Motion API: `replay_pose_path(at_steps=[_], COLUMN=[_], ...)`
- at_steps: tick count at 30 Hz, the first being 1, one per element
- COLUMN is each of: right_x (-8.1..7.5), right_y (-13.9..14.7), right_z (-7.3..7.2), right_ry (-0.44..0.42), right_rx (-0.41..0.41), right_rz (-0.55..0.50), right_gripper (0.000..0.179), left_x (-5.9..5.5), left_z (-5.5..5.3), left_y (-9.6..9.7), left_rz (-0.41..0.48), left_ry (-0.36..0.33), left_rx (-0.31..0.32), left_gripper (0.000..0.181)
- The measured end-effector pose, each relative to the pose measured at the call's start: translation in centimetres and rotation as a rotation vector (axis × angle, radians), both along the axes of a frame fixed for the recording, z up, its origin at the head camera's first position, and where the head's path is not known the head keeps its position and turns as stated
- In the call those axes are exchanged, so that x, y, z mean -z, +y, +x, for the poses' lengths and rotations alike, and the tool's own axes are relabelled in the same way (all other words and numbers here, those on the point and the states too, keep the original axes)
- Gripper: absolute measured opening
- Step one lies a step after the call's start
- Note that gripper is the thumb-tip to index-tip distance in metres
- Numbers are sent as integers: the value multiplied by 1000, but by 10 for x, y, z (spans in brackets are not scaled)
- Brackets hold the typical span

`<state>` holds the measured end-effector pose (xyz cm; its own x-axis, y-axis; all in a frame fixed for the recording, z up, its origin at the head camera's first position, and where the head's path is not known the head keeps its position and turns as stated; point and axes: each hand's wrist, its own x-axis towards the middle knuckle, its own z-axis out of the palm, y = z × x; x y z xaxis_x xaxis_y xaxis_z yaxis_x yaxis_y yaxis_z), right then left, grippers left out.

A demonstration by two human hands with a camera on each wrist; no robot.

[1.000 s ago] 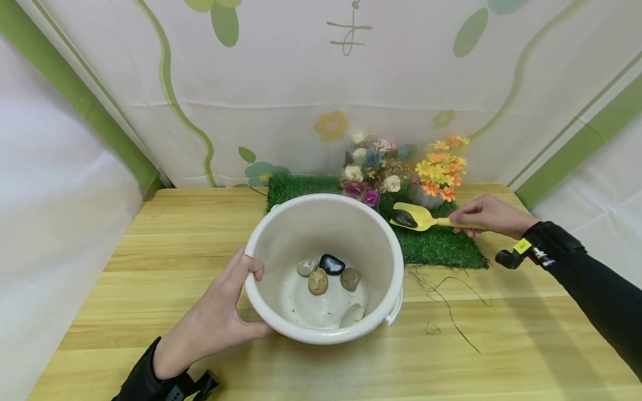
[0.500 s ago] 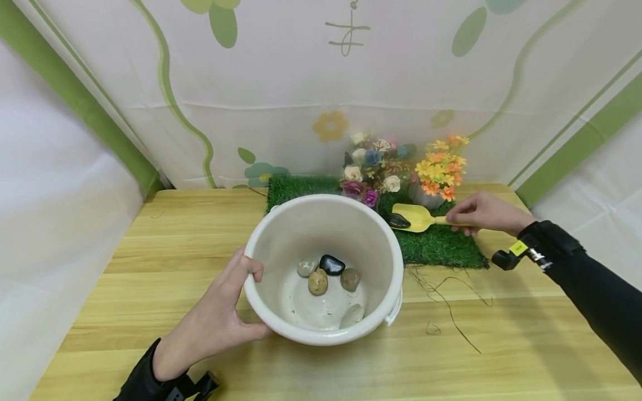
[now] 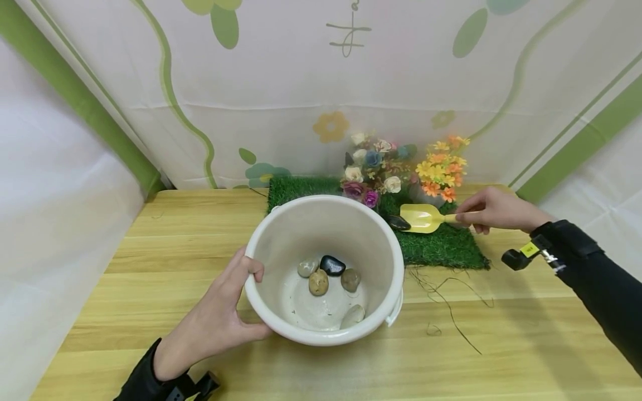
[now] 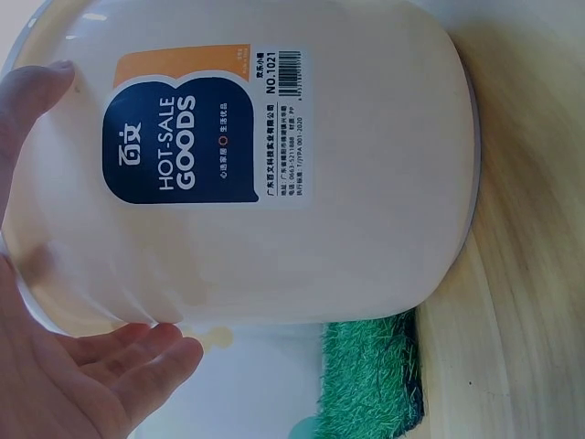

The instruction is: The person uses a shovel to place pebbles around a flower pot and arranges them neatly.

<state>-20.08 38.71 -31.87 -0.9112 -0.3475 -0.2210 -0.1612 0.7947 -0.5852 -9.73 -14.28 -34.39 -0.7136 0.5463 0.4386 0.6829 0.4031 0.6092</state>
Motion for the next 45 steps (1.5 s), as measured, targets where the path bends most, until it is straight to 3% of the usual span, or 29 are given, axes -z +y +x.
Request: replay_pose_path(at_steps=[9,17,21,31,38,41,45], right_x=[-12,-26,-33,-53,-60,-67,-84], right_y=[17,31,34,36,28,17,-9], right_z=[8,19,23,27,27,25,23], right_ry=[12,49,46,76,112,110,105], right_rx=[-2,16,24,71,-15,-66,-114], right_rz=[58,41,5,-139,-248,-276,-230], right_gripper=[31,33,35,23,25,26,27], left_x=[0,-29,-35,-34,-34,-27,-12], left_z=[0,11,13,12,12,9,3], left_y=[1,11,13,13,13,10,5], left_rz=[2,50,48,52,47,44,27], left_ry=[9,51,40,38,36,39,41], left_rx=[2,14,12,17,16,19,14], left_gripper=[65,61,60,60,60,61,62])
